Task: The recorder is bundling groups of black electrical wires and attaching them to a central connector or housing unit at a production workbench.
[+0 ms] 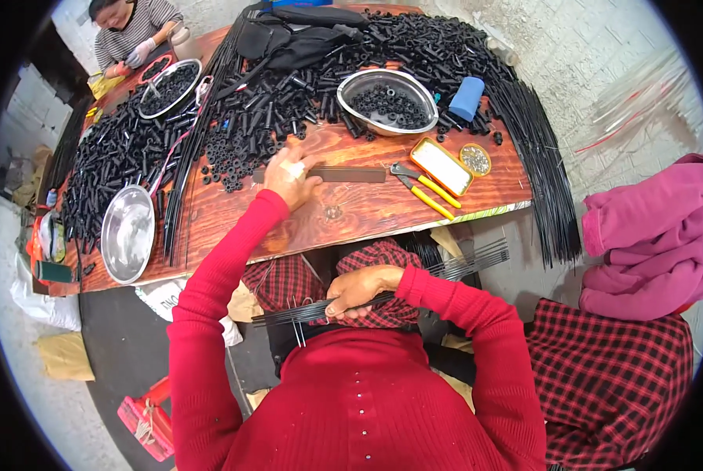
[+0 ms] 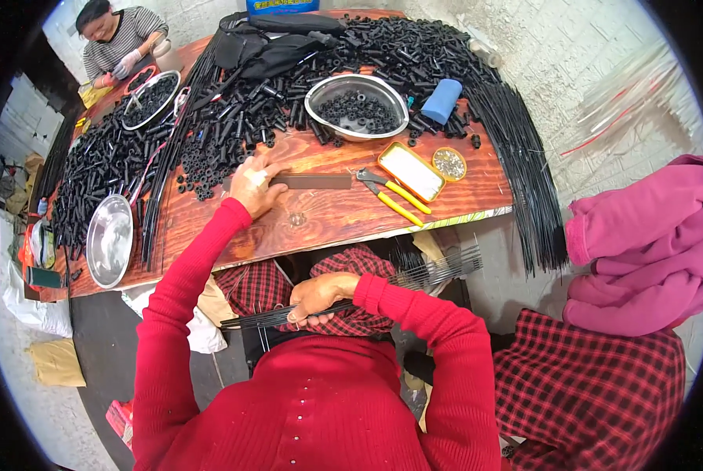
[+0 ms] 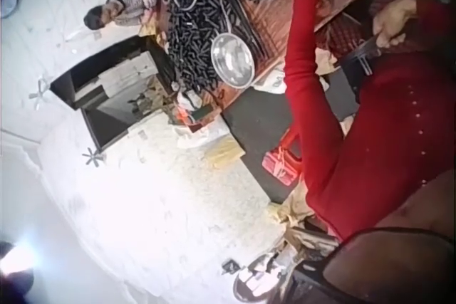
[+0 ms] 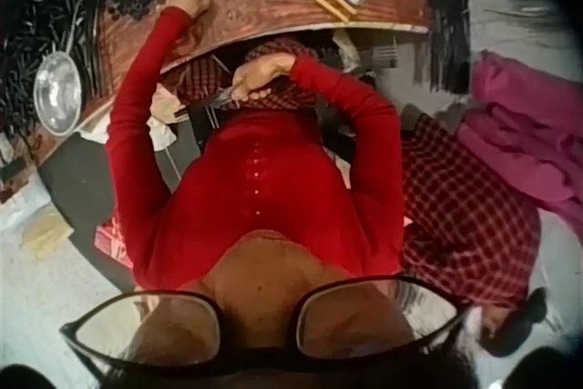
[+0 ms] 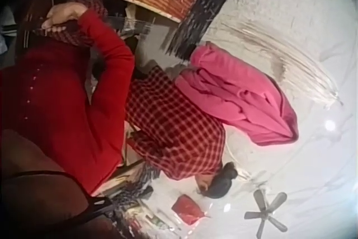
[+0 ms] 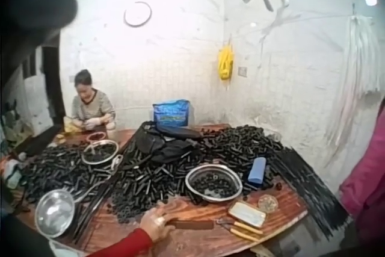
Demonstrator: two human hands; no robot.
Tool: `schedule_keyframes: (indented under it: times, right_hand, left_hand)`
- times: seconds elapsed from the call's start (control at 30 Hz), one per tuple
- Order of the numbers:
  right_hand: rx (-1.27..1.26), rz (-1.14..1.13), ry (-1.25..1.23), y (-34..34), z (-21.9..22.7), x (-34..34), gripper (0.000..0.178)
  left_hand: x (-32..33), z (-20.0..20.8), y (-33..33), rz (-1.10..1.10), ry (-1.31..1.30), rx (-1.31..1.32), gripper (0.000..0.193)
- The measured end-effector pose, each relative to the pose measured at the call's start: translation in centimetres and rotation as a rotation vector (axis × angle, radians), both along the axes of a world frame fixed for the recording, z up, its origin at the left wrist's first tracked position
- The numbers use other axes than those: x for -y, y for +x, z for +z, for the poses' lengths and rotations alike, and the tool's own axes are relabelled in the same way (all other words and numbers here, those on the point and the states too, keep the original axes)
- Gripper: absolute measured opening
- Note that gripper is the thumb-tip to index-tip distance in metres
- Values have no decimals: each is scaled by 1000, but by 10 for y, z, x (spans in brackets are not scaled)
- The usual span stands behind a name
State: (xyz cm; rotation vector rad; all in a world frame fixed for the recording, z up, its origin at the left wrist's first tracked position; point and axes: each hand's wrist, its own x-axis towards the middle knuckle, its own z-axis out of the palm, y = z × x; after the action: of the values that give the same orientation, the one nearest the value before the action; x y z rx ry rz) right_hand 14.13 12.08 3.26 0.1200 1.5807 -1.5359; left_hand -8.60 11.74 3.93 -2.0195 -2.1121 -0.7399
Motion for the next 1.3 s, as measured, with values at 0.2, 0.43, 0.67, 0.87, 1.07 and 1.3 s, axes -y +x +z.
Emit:
schedule_keyframes:
  times: [0.2, 0.43, 0.67, 0.87, 1.07, 1.3]
  right_hand:
    - [-12, -5, 15, 3, -10, -2, 33]
    - [-34, -40, 32, 3, -11, -1, 35]
    - [-54, -28, 14, 5, 3, -1, 35]
    - [-118, -64, 83, 10, 36, -27, 33]
    - [-197, -278, 131, 15, 87, -76, 32]
    - [-310, -440, 130, -1, 114, -86, 32]
  left_hand:
    - [-2, -8, -14, 77, 1, -18, 31]
    - [6, -5, -21, 183, -72, -31, 28]
    - [9, -2, -36, 74, -54, 19, 29]
    - [48, 14, -79, -40, -157, 127, 26]
    - [102, 48, -117, 1, -42, 1101, 28]
    - [168, 37, -78, -47, -176, 1607, 37]
